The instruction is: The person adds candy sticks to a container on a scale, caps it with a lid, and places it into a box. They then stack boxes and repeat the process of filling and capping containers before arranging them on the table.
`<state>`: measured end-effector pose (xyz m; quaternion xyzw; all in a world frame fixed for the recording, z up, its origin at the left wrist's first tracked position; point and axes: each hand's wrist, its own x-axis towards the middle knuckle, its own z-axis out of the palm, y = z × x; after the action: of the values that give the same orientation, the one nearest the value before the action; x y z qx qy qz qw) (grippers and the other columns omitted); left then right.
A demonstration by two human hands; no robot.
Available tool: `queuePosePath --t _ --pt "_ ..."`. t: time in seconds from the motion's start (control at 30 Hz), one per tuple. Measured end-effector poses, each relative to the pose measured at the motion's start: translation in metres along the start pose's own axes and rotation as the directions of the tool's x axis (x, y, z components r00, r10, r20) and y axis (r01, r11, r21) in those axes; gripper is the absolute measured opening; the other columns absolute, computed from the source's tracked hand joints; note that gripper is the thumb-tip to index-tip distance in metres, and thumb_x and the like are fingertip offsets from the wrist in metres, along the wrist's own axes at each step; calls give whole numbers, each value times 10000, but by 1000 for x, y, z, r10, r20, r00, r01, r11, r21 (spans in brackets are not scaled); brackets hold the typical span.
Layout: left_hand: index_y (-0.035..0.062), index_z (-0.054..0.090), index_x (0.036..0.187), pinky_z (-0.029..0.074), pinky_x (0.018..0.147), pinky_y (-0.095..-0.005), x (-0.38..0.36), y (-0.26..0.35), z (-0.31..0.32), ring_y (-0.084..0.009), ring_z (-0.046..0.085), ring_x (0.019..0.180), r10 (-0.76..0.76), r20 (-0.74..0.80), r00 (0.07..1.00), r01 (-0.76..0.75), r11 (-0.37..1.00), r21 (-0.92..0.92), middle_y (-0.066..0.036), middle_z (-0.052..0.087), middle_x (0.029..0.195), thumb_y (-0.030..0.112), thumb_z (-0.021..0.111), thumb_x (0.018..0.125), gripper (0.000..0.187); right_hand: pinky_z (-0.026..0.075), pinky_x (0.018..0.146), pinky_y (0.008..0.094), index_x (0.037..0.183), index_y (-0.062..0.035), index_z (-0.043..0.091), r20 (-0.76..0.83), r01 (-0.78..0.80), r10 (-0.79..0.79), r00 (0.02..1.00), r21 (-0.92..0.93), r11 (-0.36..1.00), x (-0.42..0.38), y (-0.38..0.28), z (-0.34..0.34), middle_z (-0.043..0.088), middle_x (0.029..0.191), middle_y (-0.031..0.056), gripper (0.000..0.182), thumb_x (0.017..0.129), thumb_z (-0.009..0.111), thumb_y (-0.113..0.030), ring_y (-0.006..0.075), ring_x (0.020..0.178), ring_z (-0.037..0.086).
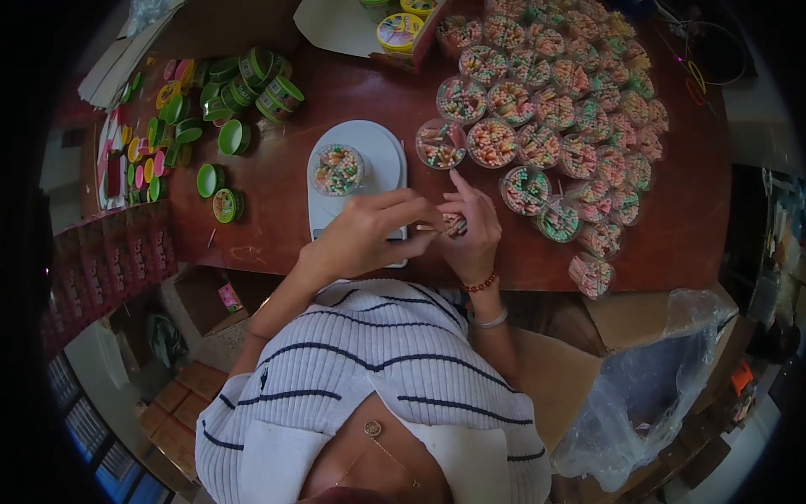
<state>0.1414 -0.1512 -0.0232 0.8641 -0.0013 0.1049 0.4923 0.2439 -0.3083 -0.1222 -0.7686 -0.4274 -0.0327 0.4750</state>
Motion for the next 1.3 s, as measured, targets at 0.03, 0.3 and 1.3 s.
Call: queuePosePath --t 0.03,0.3,1.3 --pt "42 735 1011 612 734 -336 -6 13 -16 -237 742 811 -31 -83 996 35 999 39 -96 732 950 0 766 836 183 574 839 386 1365 12 625 12 -8 7 1000 18 1000 0 -1 -1 740 893 74 623 786 845 -54 232 897 728" --pt "8 734 977 622 746 -301 -47 15 -100 -170 763 848 -151 -481 864 340 879 334 -75 750 935 -51 778 808 184 559 828 347 1307 -8 674 53 -37 36 998 21 999 4 -2 2 741 840 50 580 771 889 -59 210 895 718" --pt "41 744 1078 579 667 -361 -40 -14 -88 -241 707 802 -228 -345 910 342 883 320 -107 690 1003 44 740 916 163 550 894 408 1189 -41 743 70 13 -11 998 -25 1000 6 -1 2 750 808 59 421 785 860 -37 261 896 698"
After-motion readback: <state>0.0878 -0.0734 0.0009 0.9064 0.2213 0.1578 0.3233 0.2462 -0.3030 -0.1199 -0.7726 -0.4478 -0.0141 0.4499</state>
